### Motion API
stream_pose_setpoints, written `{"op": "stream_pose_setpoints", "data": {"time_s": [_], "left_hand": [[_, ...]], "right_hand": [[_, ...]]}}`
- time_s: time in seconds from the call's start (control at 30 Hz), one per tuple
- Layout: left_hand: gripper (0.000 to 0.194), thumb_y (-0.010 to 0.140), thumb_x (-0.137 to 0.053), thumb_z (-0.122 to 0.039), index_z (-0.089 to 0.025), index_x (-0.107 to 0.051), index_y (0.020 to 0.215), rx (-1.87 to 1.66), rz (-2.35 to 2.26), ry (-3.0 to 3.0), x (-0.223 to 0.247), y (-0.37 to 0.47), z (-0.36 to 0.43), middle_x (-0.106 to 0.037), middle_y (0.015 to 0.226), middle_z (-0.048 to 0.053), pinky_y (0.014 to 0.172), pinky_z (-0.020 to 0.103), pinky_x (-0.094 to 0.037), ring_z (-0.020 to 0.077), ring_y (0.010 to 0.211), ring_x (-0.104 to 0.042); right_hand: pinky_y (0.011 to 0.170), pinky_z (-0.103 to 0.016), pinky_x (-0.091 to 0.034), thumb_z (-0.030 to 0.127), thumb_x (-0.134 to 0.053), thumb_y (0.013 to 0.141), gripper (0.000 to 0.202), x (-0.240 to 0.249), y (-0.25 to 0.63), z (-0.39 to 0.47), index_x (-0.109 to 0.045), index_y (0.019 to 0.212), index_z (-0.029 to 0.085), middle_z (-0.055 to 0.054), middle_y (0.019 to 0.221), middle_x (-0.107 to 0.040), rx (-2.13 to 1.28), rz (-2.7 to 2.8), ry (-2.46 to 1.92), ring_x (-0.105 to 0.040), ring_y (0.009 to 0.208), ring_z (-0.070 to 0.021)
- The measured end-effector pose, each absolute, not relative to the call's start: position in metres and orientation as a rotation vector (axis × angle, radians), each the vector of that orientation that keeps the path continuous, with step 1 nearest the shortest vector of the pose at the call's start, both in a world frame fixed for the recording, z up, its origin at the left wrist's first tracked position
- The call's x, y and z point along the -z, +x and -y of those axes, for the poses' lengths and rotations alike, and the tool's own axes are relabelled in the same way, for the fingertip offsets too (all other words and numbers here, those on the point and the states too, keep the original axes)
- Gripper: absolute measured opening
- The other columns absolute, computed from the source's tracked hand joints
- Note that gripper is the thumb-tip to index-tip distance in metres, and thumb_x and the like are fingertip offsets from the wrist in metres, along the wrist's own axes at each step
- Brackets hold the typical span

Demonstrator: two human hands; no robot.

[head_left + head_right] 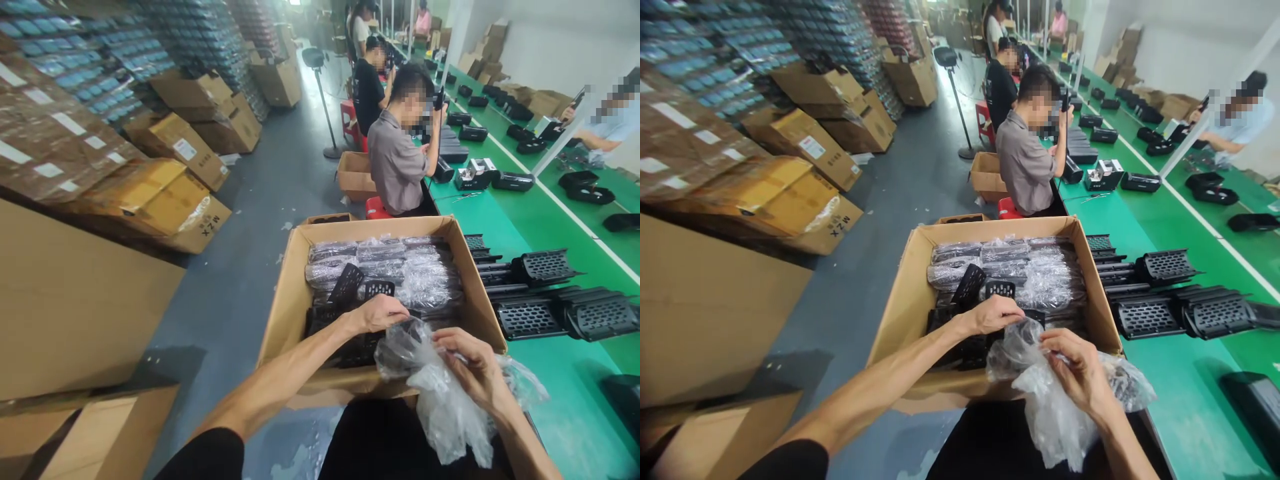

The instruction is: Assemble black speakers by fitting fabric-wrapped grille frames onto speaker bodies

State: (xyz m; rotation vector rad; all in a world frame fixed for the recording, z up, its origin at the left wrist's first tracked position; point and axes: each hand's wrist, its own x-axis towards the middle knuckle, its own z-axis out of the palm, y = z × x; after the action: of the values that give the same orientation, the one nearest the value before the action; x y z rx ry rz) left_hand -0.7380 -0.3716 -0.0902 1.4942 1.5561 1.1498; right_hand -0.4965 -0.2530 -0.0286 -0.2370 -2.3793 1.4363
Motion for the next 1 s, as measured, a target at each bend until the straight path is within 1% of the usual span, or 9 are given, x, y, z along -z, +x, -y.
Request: {"op": "stream_pose_setpoints", "data": {"time_s": [0.07,0.2,0.4,0.43,0.5,0.57,0.7,0.9,1.0], "left_hand": [[0.028,0.095,-0.057,-0.038,-0.023,-0.074,0.078,-1.155,-1.647,1.527,0.082,-0.738,0.379,-0.074,0.079,0.008,0.075,0.032,-0.048,0.0214,0.073,-0.064],[0.026,0.096,-0.054,-0.03,-0.021,-0.067,0.076,-1.096,-1.768,1.63,0.049,-0.741,0.383,-0.067,0.073,0.003,0.069,0.029,-0.044,0.0174,0.065,-0.057],[0.021,0.1,-0.055,-0.027,-0.018,-0.066,0.084,-1.014,-1.621,1.888,-0.008,-0.729,0.362,-0.066,0.08,0.003,0.07,0.027,-0.044,0.0149,0.07,-0.057],[0.021,0.101,-0.056,-0.026,-0.017,-0.066,0.086,-1.019,-1.556,1.952,-0.017,-0.725,0.357,-0.067,0.082,0.003,0.071,0.027,-0.045,0.0145,0.071,-0.058],[0.021,0.102,-0.056,-0.029,-0.017,-0.068,0.089,-1.083,-1.436,2.051,-0.029,-0.719,0.347,-0.067,0.084,0.005,0.072,0.026,-0.047,0.0143,0.074,-0.059],[0.021,0.101,-0.06,-0.035,-0.017,-0.069,0.098,-1.227,-1.438,2.034,-0.033,-0.719,0.339,-0.068,0.089,0.006,0.074,0.027,-0.049,0.0145,0.076,-0.059],[0.035,0.096,-0.064,-0.044,-0.017,-0.066,0.119,-1.432,-1.687,1.662,-0.008,-0.738,0.338,-0.069,0.106,0.009,0.078,0.03,-0.051,0.0176,0.087,-0.062],[0.033,0.095,-0.058,-0.037,-0.018,-0.069,0.119,-1.103,-1.401,1.215,0.088,-0.733,0.359,-0.071,0.123,0.009,0.105,0.042,-0.045,0.0258,0.116,-0.063],[0.06,0.078,-0.076,-0.031,-0.022,-0.063,0.135,-1.08,-1.15,1.003,0.125,-0.706,0.361,-0.066,0.136,0.01,0.101,0.041,-0.048,0.0265,0.117,-0.062]], "right_hand": [[0.082,-0.03,-0.058,0.029,-0.061,0.096,0.018,0.032,-0.481,0.237,-0.077,0.103,0.025,-0.009,0.111,-0.078,-1.339,2.419,-0.429,-0.075,0.096,-0.0238],[0.072,-0.029,-0.058,0.035,-0.061,0.091,0.054,0.02,-0.454,0.218,-0.062,0.143,0.022,-0.005,0.096,-0.078,-1.164,2.495,-0.821,-0.074,0.084,-0.0216],[0.053,-0.024,-0.047,0.048,-0.068,0.09,0.063,-0.025,-0.477,0.241,-0.059,0.146,0.021,-0.001,0.08,-0.066,-1.259,2.475,-0.782,-0.06,0.063,-0.0162],[0.054,-0.025,-0.047,0.048,-0.07,0.089,0.06,-0.028,-0.49,0.245,-0.062,0.142,0.022,-0.001,0.079,-0.065,-1.266,2.459,-0.718,-0.059,0.064,-0.0164],[0.056,-0.025,-0.045,0.049,-0.067,0.091,0.035,-0.029,-0.513,0.248,-0.076,0.11,0.021,-0.001,0.074,-0.061,-1.247,2.418,-0.59,-0.055,0.064,-0.0162],[0.054,-0.025,-0.04,0.051,-0.064,0.092,0.037,-0.028,-0.525,0.244,-0.068,0.072,0.02,-0.001,0.066,-0.054,-1.203,2.347,-0.602,-0.05,0.061,-0.0148],[0.046,-0.024,-0.03,0.06,-0.07,0.087,0.044,-0.031,-0.5,0.231,-0.063,0.068,0.02,0.001,0.061,-0.048,-1.33,2.179,-0.907,-0.041,0.055,-0.0129],[0.044,-0.024,-0.033,0.068,-0.081,0.072,0.051,-0.032,-0.46,0.222,-0.066,0.077,0.019,-0.001,0.064,-0.055,-1.505,1.771,-1.3,-0.045,0.053,-0.0135],[0.042,-0.024,-0.036,0.068,-0.086,0.063,0.054,-0.02,-0.458,0.218,-0.062,0.073,0.02,0.001,0.059,-0.055,-1.681,1.535,-1.373,-0.045,0.046,-0.0126]]}}
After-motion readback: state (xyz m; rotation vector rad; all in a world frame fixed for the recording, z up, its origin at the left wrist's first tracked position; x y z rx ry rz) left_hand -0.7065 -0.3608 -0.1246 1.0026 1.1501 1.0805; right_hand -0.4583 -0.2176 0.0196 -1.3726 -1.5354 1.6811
